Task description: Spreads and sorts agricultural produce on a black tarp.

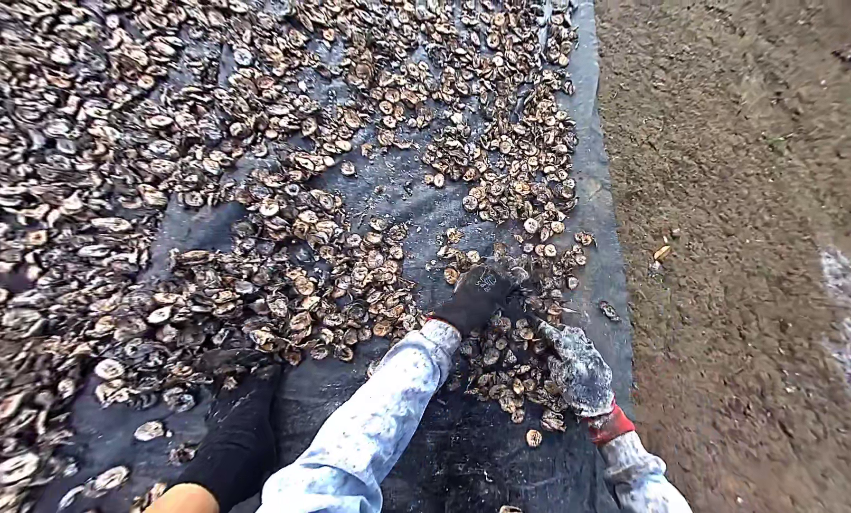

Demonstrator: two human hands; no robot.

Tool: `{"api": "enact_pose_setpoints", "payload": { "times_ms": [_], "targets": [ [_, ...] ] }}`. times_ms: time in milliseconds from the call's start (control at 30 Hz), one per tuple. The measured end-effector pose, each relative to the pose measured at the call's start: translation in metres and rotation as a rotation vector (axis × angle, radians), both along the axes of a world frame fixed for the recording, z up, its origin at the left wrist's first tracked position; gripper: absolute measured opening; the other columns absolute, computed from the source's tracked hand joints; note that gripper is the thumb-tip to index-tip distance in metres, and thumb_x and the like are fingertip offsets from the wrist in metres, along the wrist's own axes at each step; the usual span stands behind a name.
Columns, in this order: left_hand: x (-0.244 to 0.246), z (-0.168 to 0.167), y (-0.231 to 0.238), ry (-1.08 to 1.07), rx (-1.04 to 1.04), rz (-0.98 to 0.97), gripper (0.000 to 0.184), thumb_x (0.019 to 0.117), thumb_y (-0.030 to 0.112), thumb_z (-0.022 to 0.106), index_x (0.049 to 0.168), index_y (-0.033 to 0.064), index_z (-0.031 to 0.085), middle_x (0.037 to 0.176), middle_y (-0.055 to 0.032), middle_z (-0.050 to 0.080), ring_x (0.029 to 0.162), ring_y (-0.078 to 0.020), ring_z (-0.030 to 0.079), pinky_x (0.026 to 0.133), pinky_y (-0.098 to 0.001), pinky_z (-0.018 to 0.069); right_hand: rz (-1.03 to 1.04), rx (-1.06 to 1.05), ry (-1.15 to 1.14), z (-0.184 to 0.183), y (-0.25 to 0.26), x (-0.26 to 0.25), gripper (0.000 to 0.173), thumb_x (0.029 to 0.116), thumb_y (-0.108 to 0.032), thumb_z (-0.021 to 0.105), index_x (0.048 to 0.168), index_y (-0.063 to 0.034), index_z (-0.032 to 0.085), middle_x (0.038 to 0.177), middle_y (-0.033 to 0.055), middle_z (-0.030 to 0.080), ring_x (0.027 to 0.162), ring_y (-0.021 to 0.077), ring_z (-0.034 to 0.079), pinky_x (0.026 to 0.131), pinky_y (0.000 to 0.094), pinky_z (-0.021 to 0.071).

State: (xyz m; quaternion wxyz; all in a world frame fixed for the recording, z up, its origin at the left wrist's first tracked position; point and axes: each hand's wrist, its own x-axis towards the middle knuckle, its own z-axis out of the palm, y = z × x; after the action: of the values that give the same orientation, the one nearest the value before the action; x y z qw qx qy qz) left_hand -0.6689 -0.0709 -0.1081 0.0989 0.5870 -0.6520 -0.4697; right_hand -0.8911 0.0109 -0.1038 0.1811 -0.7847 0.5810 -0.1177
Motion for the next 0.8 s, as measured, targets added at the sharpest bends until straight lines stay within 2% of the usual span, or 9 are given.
{"api": "enact_pose_setpoints", "payload": {
  "times_ms": [100,167,300,400,500,567,667,733,800],
  "targets": [
    [0.049,0.003,0.016,-0.045,-0.200,0.005,0.045,0.0953,0.027,0.072,0.135,0.0083,0.065,0.141,-0.0150,0.062,0.135,-0.0337,0.054,0.114,-0.0551,0.0389,-0.035,0.205,-0.035,0.032,-0.017,0.023,0.036,0.0921,-0.025,0.067,0.123,-0.0072,0.075,0.123,0.0169,0.073,0.115,0.0354,0.070,0.097,0.0584,0.0528],
    [0.098,-0.004,0.017,-0.255,-0.459,0.004,0.053,0.0948,0.051,0.065,0.140,0.0224,0.064,0.156,-0.0081,0.050,0.145,-0.0383,0.043,0.115,-0.0655,0.0326,-0.027,0.322,0.015,0.043,-0.050,0.023,0.041,0.0941,-0.040,0.068,0.124,-0.0136,0.075,0.127,0.0125,0.072,0.122,0.0305,0.066,0.105,0.0555,0.0492],
    [0.189,-0.005,0.027,-0.677,-0.162,0.383,0.085,0.0893,0.071,0.061,0.156,0.0215,0.043,0.165,-0.0276,0.023,0.148,-0.0593,0.019,0.107,-0.0837,0.0228,-0.164,0.153,0.055,0.041,-0.142,-0.023,0.032,0.1023,-0.033,0.061,0.130,-0.0225,0.071,0.129,0.0113,0.070,0.119,0.0348,0.066,0.097,0.0667,0.0483],
    [0.185,-0.002,0.048,-0.697,0.076,0.451,0.095,0.0865,0.063,0.071,0.162,0.0213,0.031,0.162,-0.0344,0.022,0.146,-0.0597,0.026,0.108,-0.0793,0.0284,-0.302,0.136,0.295,0.024,-0.223,-0.058,0.047,0.1070,-0.023,0.046,0.154,-0.0220,0.049,0.154,0.0146,0.051,0.139,0.0383,0.052,0.108,0.0655,0.0414],
    [0.143,0.007,0.057,-0.613,0.079,0.414,0.066,0.0976,0.040,0.066,0.153,0.0085,0.047,0.151,-0.0342,0.044,0.140,-0.0536,0.042,0.111,-0.0695,0.0344,-0.385,0.446,0.484,0.059,-0.244,-0.017,0.052,0.1084,-0.010,0.041,0.158,0.0003,0.031,0.163,0.0311,0.027,0.150,0.0459,0.032,0.120,0.0606,0.0286],
    [0.117,0.016,0.055,-0.460,0.070,0.445,0.050,0.0974,0.023,0.067,0.141,0.0006,0.058,0.137,-0.0311,0.058,0.132,-0.0484,0.053,0.111,-0.0646,0.0374,-0.540,0.585,0.367,0.080,-0.243,0.014,0.044,0.1103,-0.008,0.041,0.151,0.0071,0.041,0.162,0.0296,0.032,0.153,0.0408,0.028,0.124,0.0537,0.0187],
    [0.089,0.020,0.035,-0.267,-0.209,0.430,0.042,0.0961,0.027,0.071,0.132,0.0058,0.066,0.129,-0.0235,0.066,0.121,-0.0428,0.062,0.103,-0.0640,0.0455,-0.417,0.204,0.331,0.022,-0.228,-0.019,0.039,0.1107,-0.018,0.038,0.141,-0.0062,0.059,0.146,0.0228,0.057,0.139,0.0396,0.051,0.113,0.0612,0.0372],
    [0.074,0.014,0.013,-0.275,-0.316,0.338,0.053,0.0959,0.046,0.067,0.141,0.0188,0.062,0.149,-0.0160,0.054,0.138,-0.0383,0.050,0.111,-0.0616,0.0402,-0.353,-0.029,0.186,-0.007,-0.217,-0.041,0.037,0.1039,-0.018,0.048,0.135,-0.0213,0.066,0.136,0.0147,0.066,0.127,0.0384,0.061,0.100,0.0666,0.0464],
    [0.054,0.008,-0.005,-0.368,-0.234,0.175,0.080,0.0878,0.068,0.063,0.156,0.0307,0.044,0.168,-0.0181,0.026,0.154,-0.0471,0.019,0.118,-0.0709,0.0198,-0.357,-0.051,0.129,-0.004,-0.197,-0.046,0.041,0.1039,-0.018,0.049,0.143,-0.0236,0.061,0.138,0.0165,0.064,0.127,0.0422,0.059,0.099,0.0695,0.0456]
  ]
}}
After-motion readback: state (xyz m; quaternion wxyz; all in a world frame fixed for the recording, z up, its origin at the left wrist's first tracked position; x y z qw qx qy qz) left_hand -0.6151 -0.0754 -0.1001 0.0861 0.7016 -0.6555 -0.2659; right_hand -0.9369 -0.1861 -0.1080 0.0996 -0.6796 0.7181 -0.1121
